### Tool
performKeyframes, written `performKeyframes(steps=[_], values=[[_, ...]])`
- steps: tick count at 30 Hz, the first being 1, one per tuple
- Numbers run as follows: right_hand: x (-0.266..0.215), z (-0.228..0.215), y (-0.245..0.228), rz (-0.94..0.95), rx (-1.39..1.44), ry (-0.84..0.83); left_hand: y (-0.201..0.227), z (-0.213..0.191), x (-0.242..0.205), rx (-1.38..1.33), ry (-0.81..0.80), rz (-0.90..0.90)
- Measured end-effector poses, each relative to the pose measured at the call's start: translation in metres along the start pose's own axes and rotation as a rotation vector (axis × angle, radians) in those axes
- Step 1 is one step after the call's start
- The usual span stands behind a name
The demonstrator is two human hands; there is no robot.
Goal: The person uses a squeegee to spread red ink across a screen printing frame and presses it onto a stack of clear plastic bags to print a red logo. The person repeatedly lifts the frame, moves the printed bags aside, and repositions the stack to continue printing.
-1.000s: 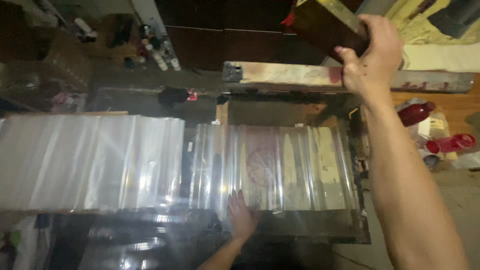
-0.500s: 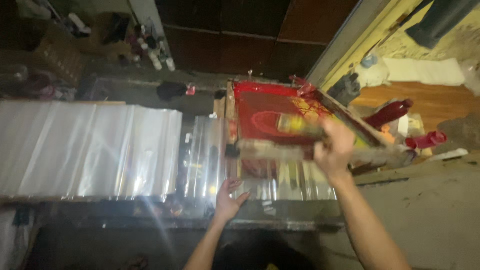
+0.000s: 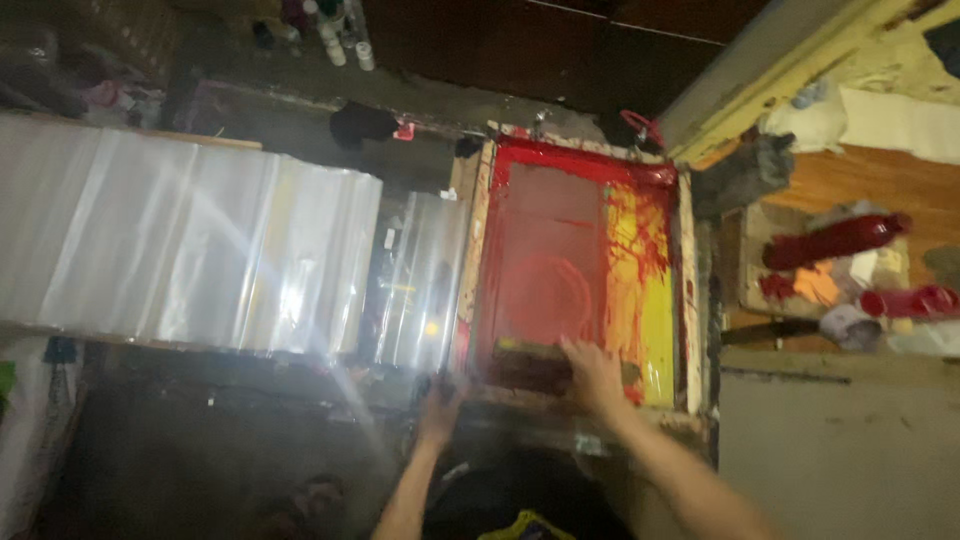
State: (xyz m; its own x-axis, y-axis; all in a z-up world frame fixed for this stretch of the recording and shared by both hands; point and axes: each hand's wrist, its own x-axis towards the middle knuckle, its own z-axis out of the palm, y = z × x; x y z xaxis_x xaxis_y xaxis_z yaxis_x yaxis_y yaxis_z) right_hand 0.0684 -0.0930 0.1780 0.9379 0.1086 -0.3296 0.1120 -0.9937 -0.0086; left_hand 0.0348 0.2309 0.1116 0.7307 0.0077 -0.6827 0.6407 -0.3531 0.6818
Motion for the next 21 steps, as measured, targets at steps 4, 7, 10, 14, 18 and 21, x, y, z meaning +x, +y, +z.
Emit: performKeyframes(steps=[4,7,10,14,18,21], values=[[0.063,0.019,0.028,-0.035,-0.137,0.312,0.033,-0.003,-0.021,-0.036,0.034,-0.036],[0.166,-0.008,0.056,-0.033,-0.194,0.468,0.022,0.003,-0.016,-0.051,0.095,-0.024],[0.270,-0.058,0.081,0.021,-0.117,0.450,0.012,0.009,-0.015,-0.037,0.125,-0.011],[0.315,-0.125,0.084,0.175,0.062,0.020,0.020,0.014,-0.023,-0.143,0.187,-0.067],[0.208,-0.089,0.053,0.103,0.026,-0.050,0.018,0.017,-0.022,-0.158,0.166,-0.015],[0.104,-0.030,0.028,-0.011,0.044,-0.041,0.019,0.015,-0.013,-0.152,0.226,0.053]])
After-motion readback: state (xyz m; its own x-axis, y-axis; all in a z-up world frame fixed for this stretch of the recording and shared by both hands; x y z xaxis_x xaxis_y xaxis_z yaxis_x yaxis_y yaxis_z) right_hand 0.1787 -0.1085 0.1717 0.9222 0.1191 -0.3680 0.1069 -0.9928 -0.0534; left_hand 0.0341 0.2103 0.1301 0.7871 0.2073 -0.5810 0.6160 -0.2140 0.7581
